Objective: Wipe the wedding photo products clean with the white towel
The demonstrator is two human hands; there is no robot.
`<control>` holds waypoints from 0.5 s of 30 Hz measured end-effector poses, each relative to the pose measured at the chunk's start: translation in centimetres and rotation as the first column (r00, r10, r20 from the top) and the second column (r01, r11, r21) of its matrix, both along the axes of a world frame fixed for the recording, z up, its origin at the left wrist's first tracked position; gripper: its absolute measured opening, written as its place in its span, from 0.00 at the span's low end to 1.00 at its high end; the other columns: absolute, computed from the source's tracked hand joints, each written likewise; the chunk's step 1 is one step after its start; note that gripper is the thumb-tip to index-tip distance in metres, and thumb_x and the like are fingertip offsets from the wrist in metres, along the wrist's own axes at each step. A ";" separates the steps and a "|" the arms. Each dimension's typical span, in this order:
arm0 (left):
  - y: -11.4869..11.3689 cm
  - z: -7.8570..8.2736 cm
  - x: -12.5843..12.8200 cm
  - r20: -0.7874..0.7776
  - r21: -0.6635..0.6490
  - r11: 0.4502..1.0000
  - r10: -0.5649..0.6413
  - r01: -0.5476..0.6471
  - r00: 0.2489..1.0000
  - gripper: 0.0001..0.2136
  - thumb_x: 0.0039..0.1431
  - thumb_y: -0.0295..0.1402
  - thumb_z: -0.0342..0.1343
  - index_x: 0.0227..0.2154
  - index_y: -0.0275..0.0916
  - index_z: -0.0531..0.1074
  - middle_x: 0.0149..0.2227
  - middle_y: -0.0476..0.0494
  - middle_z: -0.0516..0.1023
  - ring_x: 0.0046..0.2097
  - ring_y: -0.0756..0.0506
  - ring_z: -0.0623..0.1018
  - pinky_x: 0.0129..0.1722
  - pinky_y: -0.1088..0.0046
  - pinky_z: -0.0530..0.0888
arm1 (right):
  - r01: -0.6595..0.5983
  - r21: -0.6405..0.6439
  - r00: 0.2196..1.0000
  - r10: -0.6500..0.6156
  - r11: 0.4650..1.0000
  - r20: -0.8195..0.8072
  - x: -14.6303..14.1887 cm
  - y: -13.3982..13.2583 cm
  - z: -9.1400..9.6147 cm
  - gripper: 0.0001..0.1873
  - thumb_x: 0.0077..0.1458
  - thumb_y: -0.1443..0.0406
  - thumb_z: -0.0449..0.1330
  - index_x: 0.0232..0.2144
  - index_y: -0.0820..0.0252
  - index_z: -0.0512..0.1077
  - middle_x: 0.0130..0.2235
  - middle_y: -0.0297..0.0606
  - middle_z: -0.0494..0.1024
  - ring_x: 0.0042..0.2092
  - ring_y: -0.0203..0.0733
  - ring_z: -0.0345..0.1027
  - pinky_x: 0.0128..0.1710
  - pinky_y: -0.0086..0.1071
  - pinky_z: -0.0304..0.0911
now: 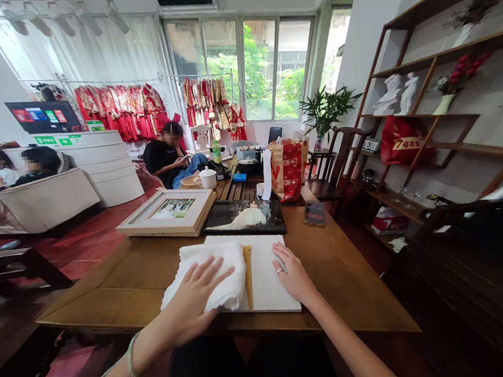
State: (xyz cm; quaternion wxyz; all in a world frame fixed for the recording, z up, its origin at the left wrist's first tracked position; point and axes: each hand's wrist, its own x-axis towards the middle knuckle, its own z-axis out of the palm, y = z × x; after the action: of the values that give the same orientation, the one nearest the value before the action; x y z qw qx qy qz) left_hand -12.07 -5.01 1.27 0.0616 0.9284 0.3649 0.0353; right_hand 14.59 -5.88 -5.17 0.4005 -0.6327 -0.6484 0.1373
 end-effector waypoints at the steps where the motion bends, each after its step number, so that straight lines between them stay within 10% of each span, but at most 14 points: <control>1: -0.9 0.1 -0.5 0.000 -0.023 1.000 -0.019 0.019 1.000 0.34 0.53 0.34 0.53 0.62 0.49 0.48 0.65 0.44 0.45 0.65 0.34 0.42 0.60 0.47 0.43 | 0.000 -0.005 1.000 0.000 1.000 0.004 -0.1 0.1 0.0 0.22 0.55 0.66 0.50 0.51 0.66 0.68 0.57 0.47 0.66 0.61 0.47 0.55 0.61 0.46 0.50; 7: -2.0 0.9 -0.8 0.025 -0.073 0.995 -0.071 0.072 0.997 0.31 0.57 0.38 0.51 0.62 0.52 0.46 0.65 0.47 0.44 0.65 0.36 0.43 0.60 0.47 0.45 | -0.006 -0.005 0.999 0.007 1.000 0.046 0.1 0.1 0.2 0.22 0.55 0.66 0.49 0.51 0.69 0.68 0.57 0.49 0.66 0.61 0.47 0.55 0.61 0.46 0.50; 15: 4.8 -1.0 3.9 0.014 0.067 0.996 -0.052 0.050 0.999 0.28 0.59 0.39 0.49 0.61 0.46 0.51 0.64 0.40 0.51 0.63 0.34 0.50 0.58 0.48 0.51 | -0.020 0.034 0.999 0.018 0.999 0.044 0.4 0.2 -1.1 0.21 0.55 0.66 0.50 0.50 0.67 0.68 0.57 0.49 0.67 0.60 0.48 0.56 0.60 0.48 0.52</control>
State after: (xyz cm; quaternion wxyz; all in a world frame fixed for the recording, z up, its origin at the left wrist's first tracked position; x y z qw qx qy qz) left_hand -8.13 -0.23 0.24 0.0344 0.9386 0.3392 0.0533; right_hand 15.01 -5.64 -6.28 0.3956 -0.6225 -0.6652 0.1160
